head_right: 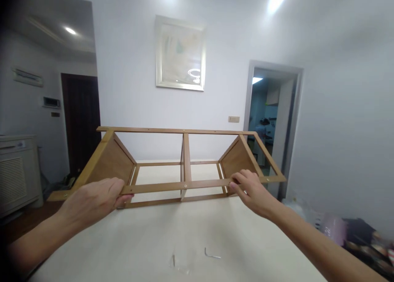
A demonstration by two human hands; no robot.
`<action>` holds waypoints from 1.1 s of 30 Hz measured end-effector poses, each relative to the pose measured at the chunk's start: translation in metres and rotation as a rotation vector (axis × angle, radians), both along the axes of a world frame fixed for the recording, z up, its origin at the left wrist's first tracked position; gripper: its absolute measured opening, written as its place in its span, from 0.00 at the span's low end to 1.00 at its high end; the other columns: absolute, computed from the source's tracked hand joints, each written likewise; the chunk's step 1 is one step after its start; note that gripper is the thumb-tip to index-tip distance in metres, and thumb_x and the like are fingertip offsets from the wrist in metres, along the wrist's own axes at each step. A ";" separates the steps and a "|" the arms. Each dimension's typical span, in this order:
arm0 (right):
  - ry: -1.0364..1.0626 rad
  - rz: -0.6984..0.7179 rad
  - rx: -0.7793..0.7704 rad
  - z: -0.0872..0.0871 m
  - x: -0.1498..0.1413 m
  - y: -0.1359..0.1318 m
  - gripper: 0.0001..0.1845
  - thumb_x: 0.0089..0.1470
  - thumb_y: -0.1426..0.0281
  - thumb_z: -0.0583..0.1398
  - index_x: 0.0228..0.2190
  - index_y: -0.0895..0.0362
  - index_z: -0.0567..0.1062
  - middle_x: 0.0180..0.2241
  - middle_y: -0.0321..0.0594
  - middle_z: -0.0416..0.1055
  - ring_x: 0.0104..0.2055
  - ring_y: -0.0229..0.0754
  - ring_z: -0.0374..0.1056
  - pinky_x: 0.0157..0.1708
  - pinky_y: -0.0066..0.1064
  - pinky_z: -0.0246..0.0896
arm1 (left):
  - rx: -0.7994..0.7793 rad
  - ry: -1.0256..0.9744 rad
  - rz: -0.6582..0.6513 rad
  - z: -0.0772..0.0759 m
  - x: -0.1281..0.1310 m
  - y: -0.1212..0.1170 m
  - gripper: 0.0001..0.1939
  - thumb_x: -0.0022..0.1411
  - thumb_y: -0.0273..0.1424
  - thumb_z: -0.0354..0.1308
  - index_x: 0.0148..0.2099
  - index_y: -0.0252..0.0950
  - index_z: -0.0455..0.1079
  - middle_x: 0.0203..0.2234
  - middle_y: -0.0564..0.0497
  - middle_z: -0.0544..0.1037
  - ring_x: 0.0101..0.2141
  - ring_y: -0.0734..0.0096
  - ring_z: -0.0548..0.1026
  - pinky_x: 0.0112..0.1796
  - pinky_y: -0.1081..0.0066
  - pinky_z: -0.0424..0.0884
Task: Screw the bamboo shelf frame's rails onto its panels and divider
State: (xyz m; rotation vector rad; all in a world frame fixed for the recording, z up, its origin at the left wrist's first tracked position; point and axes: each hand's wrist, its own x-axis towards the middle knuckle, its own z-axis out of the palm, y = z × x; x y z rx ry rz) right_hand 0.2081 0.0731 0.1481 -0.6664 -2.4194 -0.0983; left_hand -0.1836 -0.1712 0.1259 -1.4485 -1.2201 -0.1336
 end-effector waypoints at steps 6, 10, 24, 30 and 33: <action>-0.070 -0.043 0.037 0.034 -0.029 0.033 0.21 0.64 0.55 0.46 0.34 0.54 0.72 0.33 0.43 0.70 0.39 0.46 0.66 0.41 0.39 0.59 | -0.031 -0.115 0.071 0.029 -0.027 0.035 0.24 0.67 0.49 0.48 0.27 0.37 0.63 0.18 0.53 0.69 0.20 0.69 0.68 0.23 0.68 0.50; -0.093 -0.066 0.126 0.050 -0.050 0.054 0.21 0.65 0.58 0.46 0.32 0.55 0.72 0.33 0.43 0.71 0.39 0.46 0.65 0.40 0.37 0.56 | -0.106 -0.289 0.148 0.048 -0.041 0.057 0.26 0.67 0.52 0.44 0.27 0.37 0.64 0.19 0.50 0.71 0.20 0.68 0.68 0.22 0.69 0.47; 0.130 -0.167 0.339 0.037 -0.108 0.120 0.23 0.69 0.60 0.41 0.38 0.55 0.71 0.37 0.43 0.72 0.42 0.46 0.61 0.46 0.37 0.48 | 0.017 -0.383 0.150 0.066 -0.071 0.119 0.25 0.67 0.49 0.42 0.31 0.36 0.68 0.25 0.46 0.72 0.27 0.61 0.70 0.27 0.67 0.51; 0.241 -0.209 0.400 0.028 -0.127 0.136 0.22 0.69 0.61 0.41 0.38 0.55 0.71 0.38 0.43 0.72 0.44 0.46 0.61 0.50 0.38 0.47 | 0.200 -0.364 0.157 0.052 -0.073 0.142 0.21 0.68 0.45 0.44 0.33 0.36 0.69 0.26 0.46 0.70 0.32 0.57 0.69 0.34 0.62 0.57; 0.274 -0.230 0.419 0.027 -0.137 0.144 0.21 0.69 0.61 0.42 0.39 0.54 0.71 0.38 0.43 0.72 0.44 0.47 0.61 0.51 0.39 0.47 | 0.257 -0.374 0.155 0.046 -0.077 0.155 0.20 0.68 0.44 0.45 0.35 0.36 0.69 0.26 0.46 0.70 0.33 0.56 0.68 0.36 0.61 0.58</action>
